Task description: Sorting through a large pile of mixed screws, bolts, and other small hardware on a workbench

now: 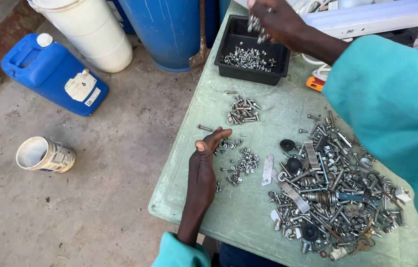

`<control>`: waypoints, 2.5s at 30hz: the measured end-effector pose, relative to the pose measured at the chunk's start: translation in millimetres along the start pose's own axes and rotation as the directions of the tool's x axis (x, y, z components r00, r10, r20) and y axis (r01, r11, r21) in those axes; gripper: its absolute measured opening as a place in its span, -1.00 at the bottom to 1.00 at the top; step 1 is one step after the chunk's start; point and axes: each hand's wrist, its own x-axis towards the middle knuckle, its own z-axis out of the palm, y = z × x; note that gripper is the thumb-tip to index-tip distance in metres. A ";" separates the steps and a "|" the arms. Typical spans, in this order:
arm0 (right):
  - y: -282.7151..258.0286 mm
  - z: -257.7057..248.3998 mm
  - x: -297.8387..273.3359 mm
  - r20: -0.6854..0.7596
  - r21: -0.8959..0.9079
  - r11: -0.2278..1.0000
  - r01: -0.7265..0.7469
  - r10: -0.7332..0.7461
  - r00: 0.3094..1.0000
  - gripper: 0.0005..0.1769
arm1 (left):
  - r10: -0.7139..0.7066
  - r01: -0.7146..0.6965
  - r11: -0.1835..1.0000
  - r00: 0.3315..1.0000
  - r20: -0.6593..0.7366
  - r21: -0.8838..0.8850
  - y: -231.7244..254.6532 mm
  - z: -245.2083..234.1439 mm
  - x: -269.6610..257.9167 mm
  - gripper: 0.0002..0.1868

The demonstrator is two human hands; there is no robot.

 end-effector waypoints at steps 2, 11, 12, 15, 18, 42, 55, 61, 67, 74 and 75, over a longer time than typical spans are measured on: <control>-2.4 -3.9 9.7 0.146 -0.135 0.990 -0.030 0.050 0.988 -0.50 | -0.008 0.008 1.000 1.000 0.002 0.007 0.0 -0.3 0.5 -0.08; 27.9 -18.3 27.4 0.347 -0.420 0.818 0.392 -0.255 0.903 -0.68 | -0.024 0.023 1.000 1.000 0.013 0.020 -1.6 0.1 2.6 -0.06; 24.9 -16.9 24.6 0.377 -0.429 0.800 0.419 -0.264 0.888 -0.65 | -0.010 0.010 1.000 1.000 0.009 0.009 -1.9 0.2 2.5 -0.06; 35.6 -13.8 22.4 0.526 -0.518 0.766 0.380 -0.066 0.848 -0.66 | -0.001 0.000 1.000 1.000 0.015 0.010 0.5 0.0 0.5 -0.08; 12.5 -23.3 1.6 0.375 -0.359 0.826 0.434 -0.298 0.878 -0.69 | -0.039 0.039 0.999 0.999 0.033 0.004 5.1 -1.9 0.6 0.00; -63.6 57.3 -199.1 0.675 -0.162 0.810 0.564 -0.326 0.662 -0.37 | 0.079 -0.125 0.984 0.947 -0.311 -0.128 -8.8 -0.9 -6.5 -0.25; -69.5 46.9 -210.4 0.752 0.050 0.791 0.610 -0.432 0.498 -0.43 | 0.041 -0.060 0.995 0.973 -0.229 -0.076 -9.7 1.2 -9.5 -0.25; -89.6 35.9 -224.6 0.762 -0.270 0.909 0.319 -0.001 0.648 -0.34 | 0.048 -0.055 0.998 0.987 -0.154 -0.043 -5.8 12.0 -10.6 -0.27; -89.3 55.3 -230.0 0.743 -0.133 0.921 0.366 -0.152 0.652 -0.31 | -0.061 0.019 0.958 0.988 -0.140 -0.287 -7.0 20.9 -16.8 -0.28; -100.3 48.8 -243.7 0.737 -0.233 0.955 0.182 0.052 0.674 0.07 | -0.067 -0.061 0.932 0.940 -0.336 -0.358 -17.8 20.1 -29.9 -0.22; -101.0 53.5 -244.5 0.721 -0.241 0.948 0.209 0.031 0.692 0.23 | -0.040 -0.082 0.939 0.939 -0.341 -0.334 -17.6 23.2 -26.7 -0.20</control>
